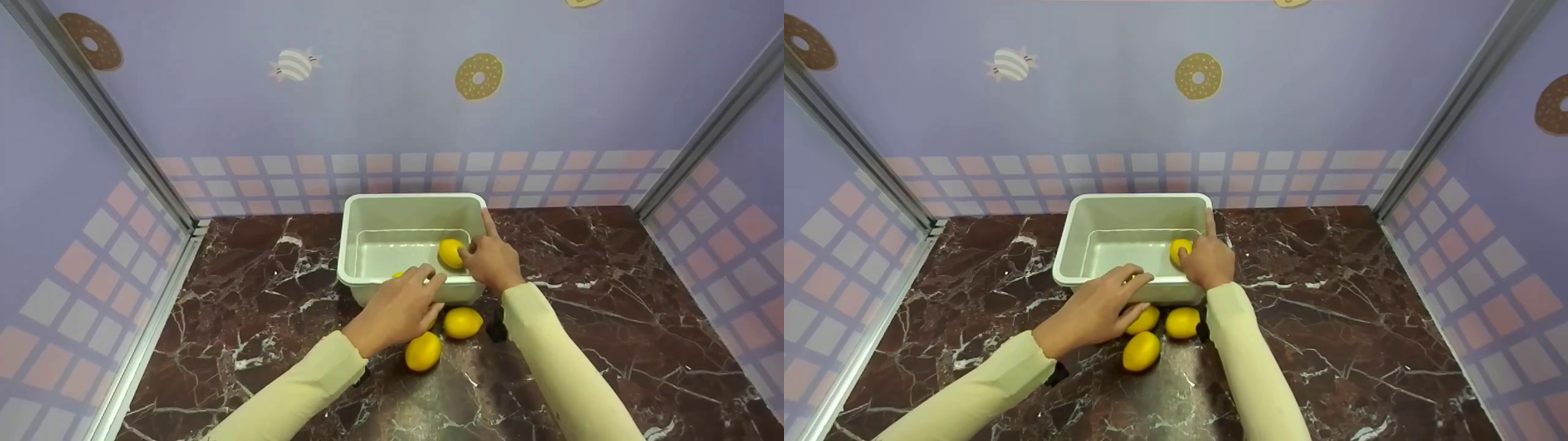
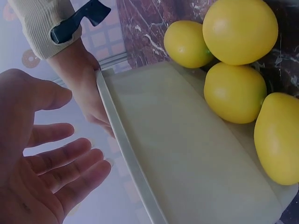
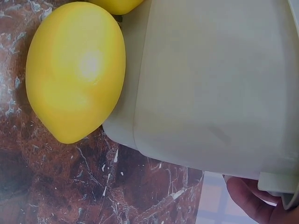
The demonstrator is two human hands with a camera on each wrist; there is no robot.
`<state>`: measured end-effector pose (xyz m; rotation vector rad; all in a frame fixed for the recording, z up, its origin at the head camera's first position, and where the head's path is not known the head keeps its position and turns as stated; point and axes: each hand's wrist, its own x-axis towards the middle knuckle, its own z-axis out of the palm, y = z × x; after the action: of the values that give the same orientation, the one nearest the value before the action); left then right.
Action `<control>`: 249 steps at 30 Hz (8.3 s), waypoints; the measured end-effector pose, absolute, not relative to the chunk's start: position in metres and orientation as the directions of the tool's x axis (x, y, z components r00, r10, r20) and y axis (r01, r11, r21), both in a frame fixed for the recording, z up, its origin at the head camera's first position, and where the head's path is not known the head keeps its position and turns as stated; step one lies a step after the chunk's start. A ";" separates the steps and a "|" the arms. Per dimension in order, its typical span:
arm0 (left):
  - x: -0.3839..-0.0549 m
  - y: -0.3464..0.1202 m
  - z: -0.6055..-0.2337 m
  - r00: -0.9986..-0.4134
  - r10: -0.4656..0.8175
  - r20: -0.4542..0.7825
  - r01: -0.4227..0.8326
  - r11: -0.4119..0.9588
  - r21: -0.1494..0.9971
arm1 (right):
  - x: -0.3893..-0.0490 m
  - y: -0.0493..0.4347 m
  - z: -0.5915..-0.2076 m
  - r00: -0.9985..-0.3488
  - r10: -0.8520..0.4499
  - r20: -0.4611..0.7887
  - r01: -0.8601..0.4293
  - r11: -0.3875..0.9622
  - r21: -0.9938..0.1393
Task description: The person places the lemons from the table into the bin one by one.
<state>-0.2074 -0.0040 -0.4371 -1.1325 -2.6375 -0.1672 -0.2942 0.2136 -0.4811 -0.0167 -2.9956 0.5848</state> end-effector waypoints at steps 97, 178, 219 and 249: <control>-0.204 0.008 -0.549 -0.710 0.675 0.198 0.692 0.721 0.025 | -0.292 0.213 -0.480 -0.996 0.045 0.076 0.012 0.924 -0.383; -0.203 -0.001 -0.532 -0.667 0.692 0.277 0.739 0.663 0.123 | -0.293 0.212 -0.479 -0.996 0.050 0.075 0.018 0.924 -0.381; -0.196 -0.005 -0.515 -0.645 0.693 0.322 0.744 0.666 0.056 | -0.292 0.212 -0.479 -0.998 0.046 0.051 0.023 0.920 -0.392; -0.191 -0.003 -0.493 -0.602 0.717 0.352 0.768 0.640 0.009 | -0.293 0.213 -0.479 -0.997 0.046 0.065 0.017 0.919 -0.394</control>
<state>-0.1907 -0.0030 -0.4930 -1.1905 -2.5465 -0.2281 -0.2934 0.2129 -0.4790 -0.0490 -3.0057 0.6170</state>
